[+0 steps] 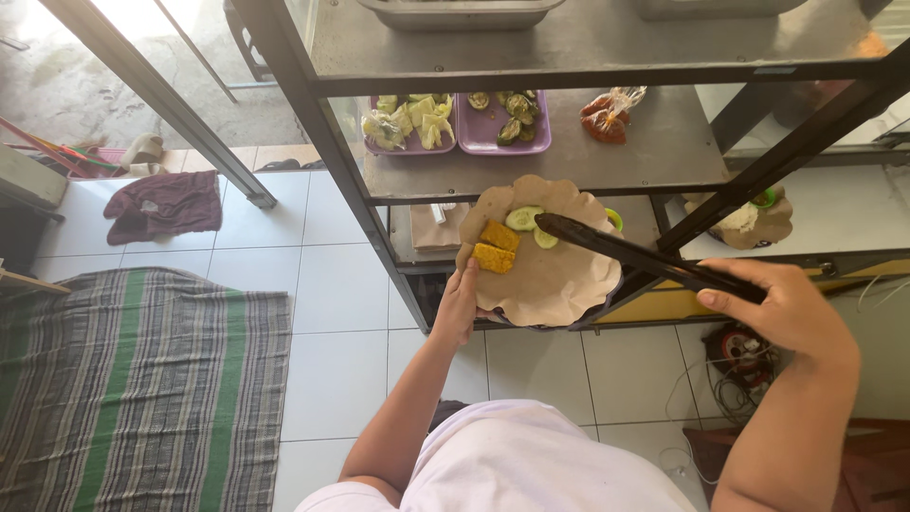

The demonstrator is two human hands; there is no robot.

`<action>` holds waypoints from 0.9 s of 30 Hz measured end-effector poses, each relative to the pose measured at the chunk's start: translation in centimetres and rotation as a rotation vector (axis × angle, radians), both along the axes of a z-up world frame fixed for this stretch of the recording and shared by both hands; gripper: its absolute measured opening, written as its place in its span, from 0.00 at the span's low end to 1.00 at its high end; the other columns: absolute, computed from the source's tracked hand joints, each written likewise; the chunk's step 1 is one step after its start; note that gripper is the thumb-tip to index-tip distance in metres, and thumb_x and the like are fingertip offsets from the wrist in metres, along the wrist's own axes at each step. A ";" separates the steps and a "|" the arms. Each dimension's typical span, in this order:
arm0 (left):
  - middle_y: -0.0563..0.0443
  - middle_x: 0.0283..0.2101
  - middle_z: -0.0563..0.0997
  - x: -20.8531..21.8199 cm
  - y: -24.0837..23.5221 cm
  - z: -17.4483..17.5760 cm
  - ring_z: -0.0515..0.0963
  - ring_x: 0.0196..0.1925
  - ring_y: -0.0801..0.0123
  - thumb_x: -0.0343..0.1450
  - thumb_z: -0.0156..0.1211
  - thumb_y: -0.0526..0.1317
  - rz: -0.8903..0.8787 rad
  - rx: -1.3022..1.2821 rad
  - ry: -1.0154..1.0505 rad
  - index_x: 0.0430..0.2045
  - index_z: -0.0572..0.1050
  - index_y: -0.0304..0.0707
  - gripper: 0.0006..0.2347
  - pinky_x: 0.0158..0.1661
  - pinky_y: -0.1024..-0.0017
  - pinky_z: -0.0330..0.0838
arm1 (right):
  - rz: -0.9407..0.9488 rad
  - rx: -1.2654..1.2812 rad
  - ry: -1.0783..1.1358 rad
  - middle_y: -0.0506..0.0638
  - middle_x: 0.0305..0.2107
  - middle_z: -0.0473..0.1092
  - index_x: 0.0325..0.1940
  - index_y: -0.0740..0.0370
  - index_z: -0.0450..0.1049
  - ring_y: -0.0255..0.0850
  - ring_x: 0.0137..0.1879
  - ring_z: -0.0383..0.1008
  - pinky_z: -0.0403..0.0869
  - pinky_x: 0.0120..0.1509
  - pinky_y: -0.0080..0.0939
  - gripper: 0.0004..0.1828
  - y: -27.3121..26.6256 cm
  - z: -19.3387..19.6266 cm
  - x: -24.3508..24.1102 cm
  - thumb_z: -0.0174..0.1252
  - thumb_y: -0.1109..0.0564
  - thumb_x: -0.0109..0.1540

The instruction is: The person holds a plate and uses tongs to place sliced cucumbers, fried corn fritters, and pickled vegetables onto the plate from a food display shelf.

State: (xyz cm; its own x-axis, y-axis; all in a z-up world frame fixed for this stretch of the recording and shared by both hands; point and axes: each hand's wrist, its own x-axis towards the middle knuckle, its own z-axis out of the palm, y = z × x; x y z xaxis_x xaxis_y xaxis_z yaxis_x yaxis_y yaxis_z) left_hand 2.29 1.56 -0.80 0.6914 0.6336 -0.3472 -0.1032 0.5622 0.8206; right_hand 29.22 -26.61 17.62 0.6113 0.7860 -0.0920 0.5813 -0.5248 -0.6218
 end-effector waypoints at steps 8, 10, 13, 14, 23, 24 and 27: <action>0.46 0.53 0.79 -0.7 -1.1 0.0 0.85 0.47 0.65 0.77 0.43 0.54 0.024 0.009 -0.031 0.61 0.66 0.39 0.23 0.36 0.65 0.85 | -0.063 0.088 0.169 0.49 0.32 0.80 0.57 0.58 0.80 0.36 0.33 0.71 0.65 0.32 0.39 0.29 -0.4 -2.8 -1.0 0.69 0.48 0.53; 0.47 0.54 0.79 -0.9 -1.5 0.1 0.84 0.48 0.65 0.77 0.43 0.54 0.039 -0.021 -0.053 0.61 0.66 0.39 0.23 0.37 0.64 0.85 | -0.164 0.102 0.190 0.49 0.30 0.78 0.58 0.58 0.80 0.36 0.31 0.68 0.65 0.32 0.38 0.28 -0.7 -3.6 -1.1 0.70 0.49 0.54; 0.46 0.54 0.79 -1.3 -2.4 0.0 0.84 0.49 0.65 0.77 0.42 0.54 0.073 -0.038 -0.063 0.59 0.66 0.38 0.23 0.38 0.63 0.85 | -0.213 0.292 0.276 0.45 0.30 0.76 0.58 0.61 0.79 0.31 0.33 0.68 0.65 0.36 0.33 0.28 -1.5 -5.4 -0.7 0.70 0.49 0.56; 0.46 0.53 0.79 -1.4 -2.7 -0.1 0.84 0.49 0.64 0.77 0.42 0.55 0.086 -0.041 -0.062 0.59 0.66 0.38 0.23 0.39 0.63 0.85 | -0.212 0.382 0.315 0.43 0.31 0.75 0.58 0.62 0.78 0.29 0.34 0.68 0.65 0.37 0.30 0.28 -1.7 -6.1 -0.4 0.70 0.49 0.57; 0.47 0.51 0.80 -4.1 -5.9 -1.8 0.83 0.47 0.66 0.77 0.44 0.56 0.279 -0.044 -0.006 0.57 0.68 0.36 0.23 0.39 0.65 0.82 | -0.253 0.443 0.406 0.42 0.25 0.68 0.58 0.65 0.78 0.29 0.27 0.59 0.55 0.28 0.31 0.28 -1.4 -10.7 2.1 0.69 0.47 0.59; 0.46 0.51 0.80 -4.5 -6.1 -2.0 0.83 0.47 0.66 0.77 0.43 0.56 0.306 -0.030 0.002 0.57 0.68 0.36 0.24 0.39 0.65 0.82 | -0.235 0.447 0.398 0.42 0.25 0.68 0.58 0.65 0.78 0.29 0.26 0.59 0.55 0.28 0.31 0.28 -0.9 -10.8 2.2 0.69 0.47 0.59; 0.44 0.52 0.79 -6.3 -7.4 -2.3 0.83 0.47 0.65 0.77 0.43 0.56 0.389 -0.020 0.037 0.58 0.67 0.34 0.25 0.39 0.65 0.81 | -0.185 0.460 0.397 0.42 0.25 0.68 0.57 0.66 0.79 0.29 0.27 0.59 0.56 0.28 0.30 0.27 0.9 -11.2 2.0 0.69 0.47 0.60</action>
